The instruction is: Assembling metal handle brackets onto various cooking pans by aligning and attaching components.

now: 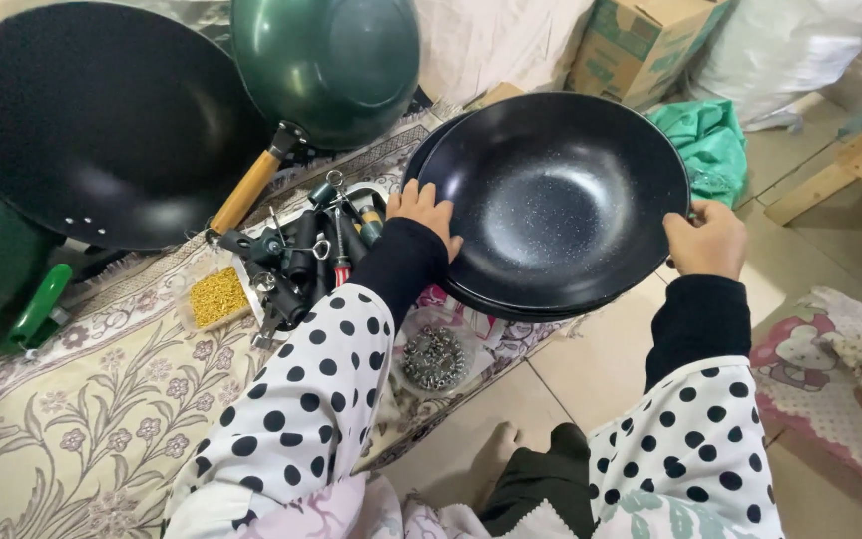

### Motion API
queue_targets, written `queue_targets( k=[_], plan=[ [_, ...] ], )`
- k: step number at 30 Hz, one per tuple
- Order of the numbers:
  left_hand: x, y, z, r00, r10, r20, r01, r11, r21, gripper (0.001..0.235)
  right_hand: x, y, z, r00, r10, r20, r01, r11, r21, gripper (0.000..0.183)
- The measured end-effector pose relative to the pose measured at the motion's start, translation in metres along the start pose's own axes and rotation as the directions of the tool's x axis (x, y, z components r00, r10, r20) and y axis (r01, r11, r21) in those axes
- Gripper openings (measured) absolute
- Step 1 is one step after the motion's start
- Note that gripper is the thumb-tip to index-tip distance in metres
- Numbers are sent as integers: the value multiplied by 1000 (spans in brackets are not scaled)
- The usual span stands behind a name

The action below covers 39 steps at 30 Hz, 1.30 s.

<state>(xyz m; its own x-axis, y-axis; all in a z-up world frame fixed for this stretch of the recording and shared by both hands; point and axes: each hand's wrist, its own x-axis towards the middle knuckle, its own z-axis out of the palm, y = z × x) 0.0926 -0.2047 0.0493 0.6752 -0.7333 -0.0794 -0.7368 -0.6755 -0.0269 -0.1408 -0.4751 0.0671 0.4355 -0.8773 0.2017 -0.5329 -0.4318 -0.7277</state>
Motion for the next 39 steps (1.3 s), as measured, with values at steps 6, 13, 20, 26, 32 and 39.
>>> queue_targets(
  k=[6,13,20,26,32,39],
  plan=[
    [-8,7,-14,974,-56,219,63,998,-24,60,20,31,12,984,-140,-112,130,987,-92,24],
    [-4,11,-11,952,-27,305,6,998,70,60,38,63,33,925,-288,-248,253,953,-165,18],
    [-6,10,-11,971,-46,234,53,998,-24,57,31,44,21,875,-377,-304,347,926,-148,16],
    [-7,10,-18,960,-31,280,35,999,-11,59,6,0,-3,936,-341,-92,334,939,-80,19],
    [-8,11,-14,969,-36,246,42,999,-18,55,-2,-14,-6,962,-245,-122,253,966,54,44],
    [-9,10,-12,975,-42,217,56,997,-58,55,7,-8,-10,988,-148,-31,151,980,130,38]
  ],
)
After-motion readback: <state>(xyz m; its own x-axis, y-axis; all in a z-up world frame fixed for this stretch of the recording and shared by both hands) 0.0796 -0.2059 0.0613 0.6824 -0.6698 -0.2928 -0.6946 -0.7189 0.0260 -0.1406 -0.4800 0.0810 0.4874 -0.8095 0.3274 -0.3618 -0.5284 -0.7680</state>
